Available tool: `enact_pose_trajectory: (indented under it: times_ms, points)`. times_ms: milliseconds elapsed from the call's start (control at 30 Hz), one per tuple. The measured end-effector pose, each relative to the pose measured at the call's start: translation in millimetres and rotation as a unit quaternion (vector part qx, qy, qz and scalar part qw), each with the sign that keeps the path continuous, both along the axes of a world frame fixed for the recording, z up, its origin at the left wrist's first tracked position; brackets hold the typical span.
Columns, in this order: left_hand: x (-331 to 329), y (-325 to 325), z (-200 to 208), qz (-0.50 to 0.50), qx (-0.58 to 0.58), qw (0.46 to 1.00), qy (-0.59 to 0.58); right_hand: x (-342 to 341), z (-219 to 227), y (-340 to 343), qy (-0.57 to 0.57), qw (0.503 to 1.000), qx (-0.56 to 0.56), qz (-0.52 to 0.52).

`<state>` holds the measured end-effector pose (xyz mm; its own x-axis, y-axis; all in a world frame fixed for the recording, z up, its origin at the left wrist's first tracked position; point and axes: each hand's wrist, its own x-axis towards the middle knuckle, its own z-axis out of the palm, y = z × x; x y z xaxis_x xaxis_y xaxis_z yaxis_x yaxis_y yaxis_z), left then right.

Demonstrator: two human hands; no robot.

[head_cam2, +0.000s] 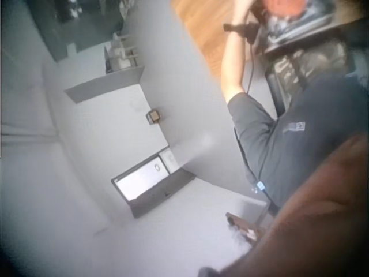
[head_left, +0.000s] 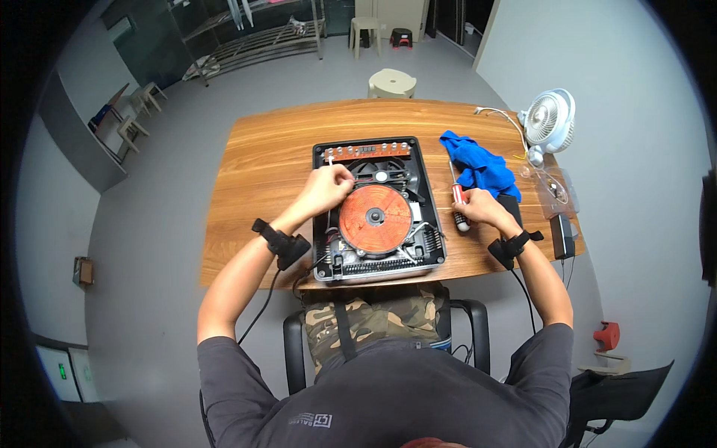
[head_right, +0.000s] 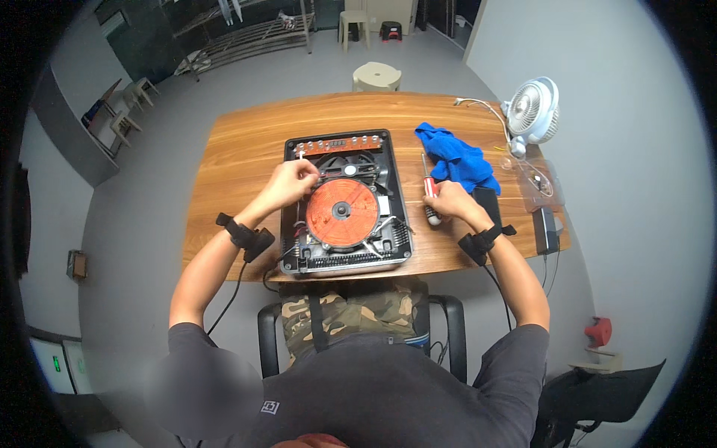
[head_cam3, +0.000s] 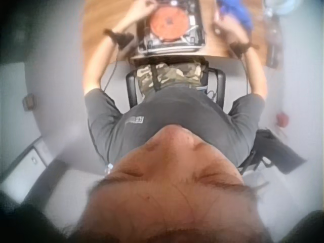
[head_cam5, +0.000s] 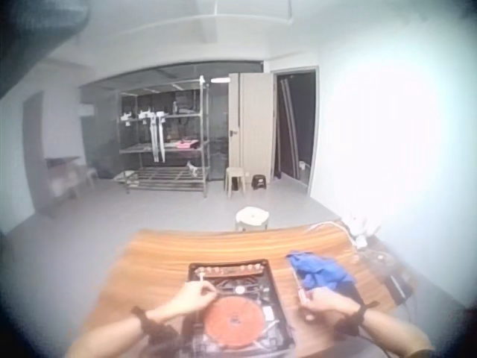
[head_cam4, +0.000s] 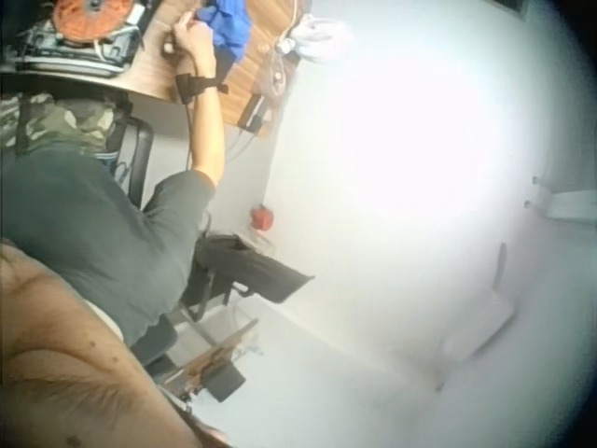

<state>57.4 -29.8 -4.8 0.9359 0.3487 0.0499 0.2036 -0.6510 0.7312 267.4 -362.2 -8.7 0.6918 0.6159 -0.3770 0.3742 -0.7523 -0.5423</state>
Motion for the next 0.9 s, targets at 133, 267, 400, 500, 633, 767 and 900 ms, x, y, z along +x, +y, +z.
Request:
enact_pose_trajectory:
  times_ms: [133, 267, 400, 500, 633, 767, 900]
  points:
    - [-36.1, 32.0, -3.9, 0.073, 0.020, 0.997, 0.020, 3.5, -12.6, -2.3, -0.011, 1.000, -0.016, 0.015]
    - [-63.5, 49.5, -19.6, 0.099, 0.045, 0.993, 0.041, 4.6, -17.6, -0.3, 0.014, 1.000, -0.019, 0.008]
    - [-70.3, 51.3, -38.7, 0.082, 0.028, 0.995, 0.046, 15.4, -24.0, 3.8, -0.076, 0.992, -0.077, 0.060]
    - [-68.7, 39.3, -39.7, 0.075, 0.055, 0.995, 0.030, 19.3, -24.2, 3.8, -0.132, 0.980, -0.119, 0.089]
    - [-67.7, 33.0, -40.1, 0.079, 0.050, 0.995, 0.028, 0.8, -3.8, 7.5, -0.304, 0.945, -0.094, 0.081]
    - [-69.1, 26.8, -36.2, 0.072, 0.048, 0.993, 0.076, -12.7, -3.1, 32.6, -0.280, 0.957, -0.008, 0.075]
    - [-72.4, 24.2, -44.3, 0.058, 0.028, 0.995, 0.073, -18.0, -19.3, 48.8, -0.169, 0.978, 0.030, 0.122]
